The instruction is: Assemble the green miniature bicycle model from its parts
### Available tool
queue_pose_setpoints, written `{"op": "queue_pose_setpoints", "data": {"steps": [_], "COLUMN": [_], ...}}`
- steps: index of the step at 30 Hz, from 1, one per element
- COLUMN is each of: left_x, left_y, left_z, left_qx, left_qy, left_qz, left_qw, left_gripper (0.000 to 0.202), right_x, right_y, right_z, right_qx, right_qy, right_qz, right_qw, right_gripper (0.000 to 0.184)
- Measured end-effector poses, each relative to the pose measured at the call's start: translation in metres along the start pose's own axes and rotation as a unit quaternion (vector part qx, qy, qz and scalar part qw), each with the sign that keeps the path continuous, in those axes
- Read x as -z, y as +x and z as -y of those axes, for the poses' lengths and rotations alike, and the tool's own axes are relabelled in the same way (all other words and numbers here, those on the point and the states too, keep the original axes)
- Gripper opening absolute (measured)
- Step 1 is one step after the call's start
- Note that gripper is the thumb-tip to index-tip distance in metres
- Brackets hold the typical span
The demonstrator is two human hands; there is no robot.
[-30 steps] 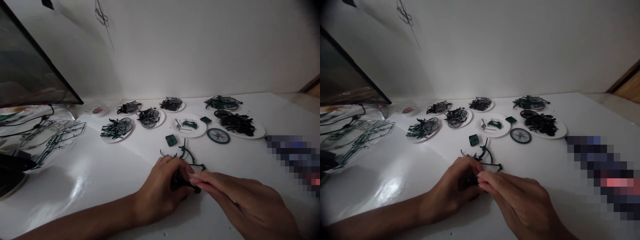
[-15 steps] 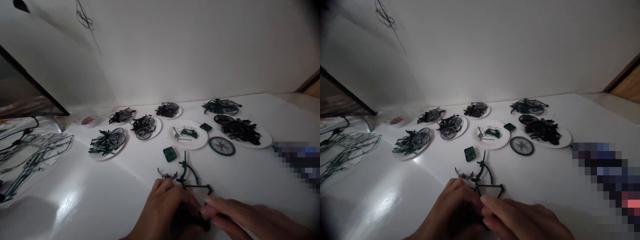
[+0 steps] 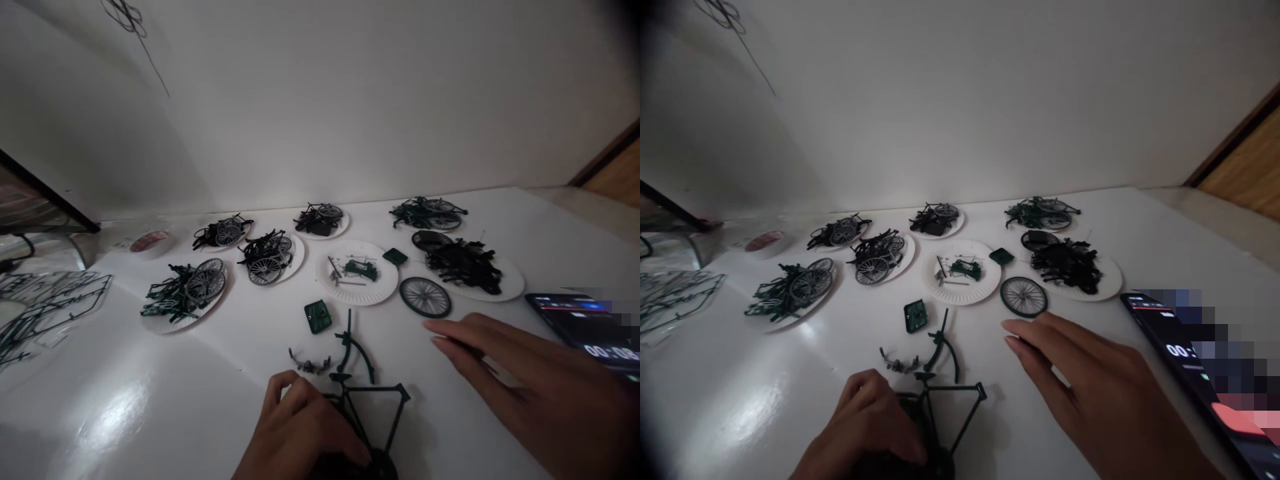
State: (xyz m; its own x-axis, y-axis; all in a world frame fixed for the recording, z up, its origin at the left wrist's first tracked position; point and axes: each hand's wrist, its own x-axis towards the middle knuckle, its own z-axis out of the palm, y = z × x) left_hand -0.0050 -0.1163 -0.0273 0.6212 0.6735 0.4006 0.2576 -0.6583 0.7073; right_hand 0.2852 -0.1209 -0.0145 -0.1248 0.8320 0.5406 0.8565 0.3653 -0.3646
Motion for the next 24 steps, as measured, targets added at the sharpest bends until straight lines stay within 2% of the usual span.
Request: {"op": "queue_pose_setpoints", "data": {"steps": [3, 9, 13, 18, 20, 21, 24], "left_x": [-0.002, -0.008, -0.006, 0.009, 0.014, 0.015, 0.013], "left_y": [0.002, -0.001, -0.003, -0.001, 0.001, 0.002, 0.005], "left_z": [-0.005, -0.015, -0.021, -0.024, -0.024, -0.024, -0.018], "left_qx": [-0.02, -0.031, -0.015, -0.011, 0.032, 0.073, 0.21], "left_qy": [-0.01, -0.037, -0.076, -0.153, -0.2, -0.23, -0.329], "left_qz": [-0.017, -0.064, -0.088, -0.133, -0.152, -0.16, -0.168], "left_qw": [1.0, 0.997, 0.993, 0.979, 0.967, 0.957, 0.905], "left_gripper": [0.027, 0.026, 0.017, 0.017, 0.011, 0.008, 0.013], "right_x": [-0.004, -0.008, -0.007, -0.008, -0.007, -0.006, -0.002], "right_y": [0.004, 0.006, 0.006, 0.003, 0.001, -0.001, -0.009], "right_z": [0.005, 0.008, 0.007, 0.015, 0.024, 0.029, 0.044], "right_qx": [0.041, 0.002, -0.002, -0.001, -0.006, -0.004, 0.033], "right_qy": [-0.027, -0.048, -0.04, -0.008, 0.011, 0.021, 0.057], "right_qz": [0.054, 0.147, 0.158, 0.144, 0.126, 0.118, 0.109], "right_qw": [0.997, 0.988, 0.987, 0.989, 0.992, 0.993, 0.992], "right_gripper": [0.021, 0.024, 0.022, 0.02, 0.022, 0.024, 0.027]}}
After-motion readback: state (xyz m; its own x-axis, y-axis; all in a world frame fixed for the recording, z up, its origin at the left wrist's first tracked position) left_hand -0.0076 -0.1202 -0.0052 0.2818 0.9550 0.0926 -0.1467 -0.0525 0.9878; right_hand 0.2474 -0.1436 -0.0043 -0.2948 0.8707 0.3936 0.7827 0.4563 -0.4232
